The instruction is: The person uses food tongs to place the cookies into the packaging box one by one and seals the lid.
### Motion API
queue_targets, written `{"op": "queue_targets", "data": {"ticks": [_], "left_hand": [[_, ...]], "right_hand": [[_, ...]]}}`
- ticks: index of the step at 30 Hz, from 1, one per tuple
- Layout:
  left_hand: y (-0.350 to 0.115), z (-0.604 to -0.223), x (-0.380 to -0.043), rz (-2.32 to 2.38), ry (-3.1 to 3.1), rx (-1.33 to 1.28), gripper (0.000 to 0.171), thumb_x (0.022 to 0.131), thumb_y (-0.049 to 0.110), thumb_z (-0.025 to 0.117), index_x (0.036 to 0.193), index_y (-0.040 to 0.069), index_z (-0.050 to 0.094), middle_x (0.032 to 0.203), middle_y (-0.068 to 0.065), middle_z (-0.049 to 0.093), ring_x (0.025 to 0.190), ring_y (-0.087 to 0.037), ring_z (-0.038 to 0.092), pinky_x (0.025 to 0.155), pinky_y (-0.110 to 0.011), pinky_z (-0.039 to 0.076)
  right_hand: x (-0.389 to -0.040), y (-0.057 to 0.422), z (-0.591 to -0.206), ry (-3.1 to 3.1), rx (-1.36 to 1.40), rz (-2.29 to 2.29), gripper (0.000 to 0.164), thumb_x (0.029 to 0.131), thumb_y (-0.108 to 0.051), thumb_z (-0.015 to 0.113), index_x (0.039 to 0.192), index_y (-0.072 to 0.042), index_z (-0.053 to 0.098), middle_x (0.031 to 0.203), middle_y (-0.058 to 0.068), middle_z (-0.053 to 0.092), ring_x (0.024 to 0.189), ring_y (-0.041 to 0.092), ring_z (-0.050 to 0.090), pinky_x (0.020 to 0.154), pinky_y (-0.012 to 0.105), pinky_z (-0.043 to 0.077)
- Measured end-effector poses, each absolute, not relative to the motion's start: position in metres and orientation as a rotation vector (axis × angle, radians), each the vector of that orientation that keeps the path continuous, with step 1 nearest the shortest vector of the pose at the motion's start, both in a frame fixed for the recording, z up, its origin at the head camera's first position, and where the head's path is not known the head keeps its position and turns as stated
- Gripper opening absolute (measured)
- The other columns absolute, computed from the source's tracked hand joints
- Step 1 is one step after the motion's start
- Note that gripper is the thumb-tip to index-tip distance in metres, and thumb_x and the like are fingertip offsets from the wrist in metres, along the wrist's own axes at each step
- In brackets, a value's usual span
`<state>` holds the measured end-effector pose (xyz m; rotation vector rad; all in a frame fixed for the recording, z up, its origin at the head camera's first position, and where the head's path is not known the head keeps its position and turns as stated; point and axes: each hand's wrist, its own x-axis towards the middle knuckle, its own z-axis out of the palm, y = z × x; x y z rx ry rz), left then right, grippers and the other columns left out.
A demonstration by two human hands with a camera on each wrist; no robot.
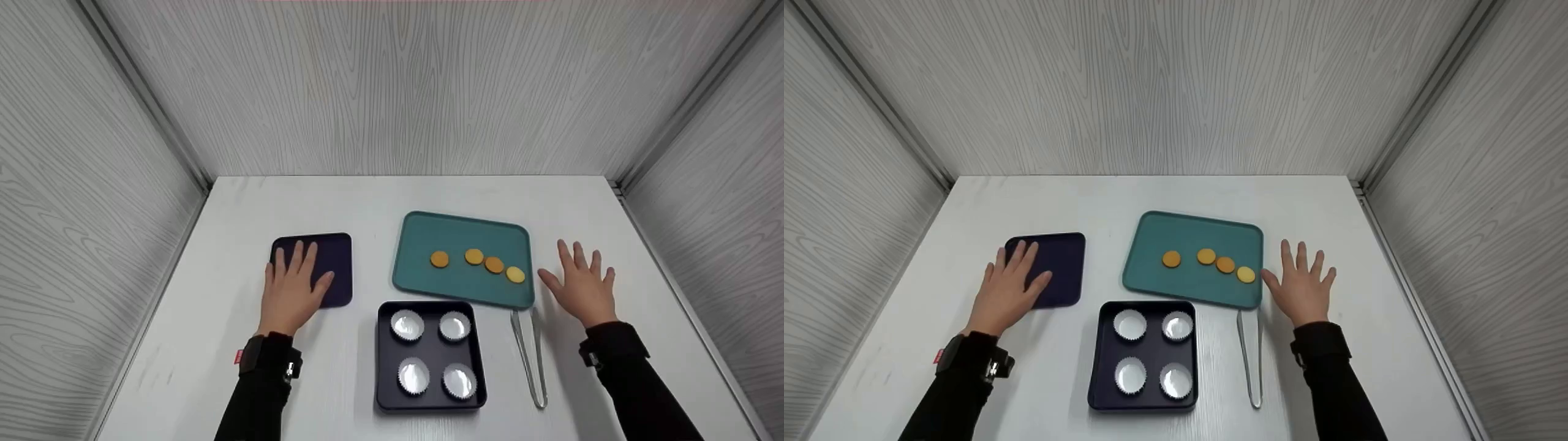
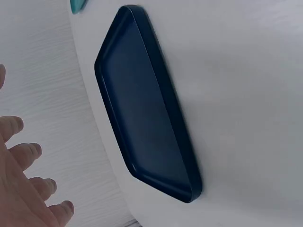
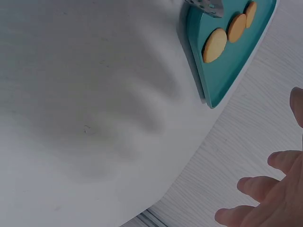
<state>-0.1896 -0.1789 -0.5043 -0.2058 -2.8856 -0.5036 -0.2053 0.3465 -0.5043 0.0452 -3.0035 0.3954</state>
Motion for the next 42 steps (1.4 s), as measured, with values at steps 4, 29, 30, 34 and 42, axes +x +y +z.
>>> {"op": "queue_targets", "data": {"ticks": [4, 29, 30, 34, 42], "left_hand": [[-0.165, -0.511, -0.176, -0.568, -2.886, -0.230, 0.069, 0.094, 0.056, 0.035, 0.150, 0.017, 0.021, 0.152, -0.011, 0.019, 0.139, -0.036, 0.007, 0.111, -0.054, 0.012], [-0.090, -0.559, -0.106, -1.360, -2.889, -0.093, 0.075, 0.091, 0.060, 0.038, 0.151, 0.021, 0.016, 0.151, -0.009, 0.022, 0.138, -0.029, 0.018, 0.109, -0.050, 0.023], [-0.087, -0.560, -0.103, -1.418, -2.876, -0.068, 0.075, 0.091, 0.060, 0.039, 0.151, 0.020, 0.016, 0.151, -0.011, 0.022, 0.138, -0.029, 0.017, 0.110, -0.050, 0.022], [-0.076, -0.567, -0.093, -1.561, -2.804, -0.031, 0.077, 0.091, 0.057, 0.045, 0.151, 0.018, 0.016, 0.151, -0.013, 0.022, 0.138, -0.029, 0.018, 0.111, -0.047, 0.020], [-0.059, -0.577, -0.085, -1.685, -2.679, 0.024, 0.072, 0.093, 0.029, 0.055, 0.151, 0.013, 0.014, 0.152, -0.006, 0.020, 0.138, -0.022, 0.020, 0.112, -0.040, 0.019]], "right_hand": [[-0.197, 0.343, -0.509, -2.998, 0.053, 0.398, 0.080, 0.091, -0.060, 0.041, 0.151, -0.014, 0.015, 0.148, 0.027, 0.018, 0.131, 0.054, 0.008, 0.097, 0.075, 0.006], [-0.138, 0.324, -0.551, -2.943, 0.040, 0.478, 0.086, 0.089, -0.056, 0.050, 0.145, 0.003, 0.023, 0.129, 0.033, 0.039, 0.113, 0.050, 0.040, 0.089, 0.065, 0.034], [-0.135, 0.322, -0.552, -2.958, 0.022, 0.477, 0.086, 0.089, -0.057, 0.049, 0.145, 0.003, 0.022, 0.127, 0.032, 0.040, 0.112, 0.049, 0.041, 0.088, 0.065, 0.034], [-0.126, 0.317, -0.555, -3.025, -0.065, 0.409, 0.088, 0.087, -0.060, 0.048, 0.145, 0.003, 0.025, 0.119, 0.030, 0.045, 0.104, 0.048, 0.046, 0.082, 0.065, 0.034], [-0.116, 0.308, -0.562, -3.105, -0.134, 0.304, 0.097, 0.082, -0.070, 0.045, 0.134, 0.011, 0.038, 0.110, 0.029, 0.049, 0.097, 0.045, 0.048, 0.074, 0.060, 0.036]]}}
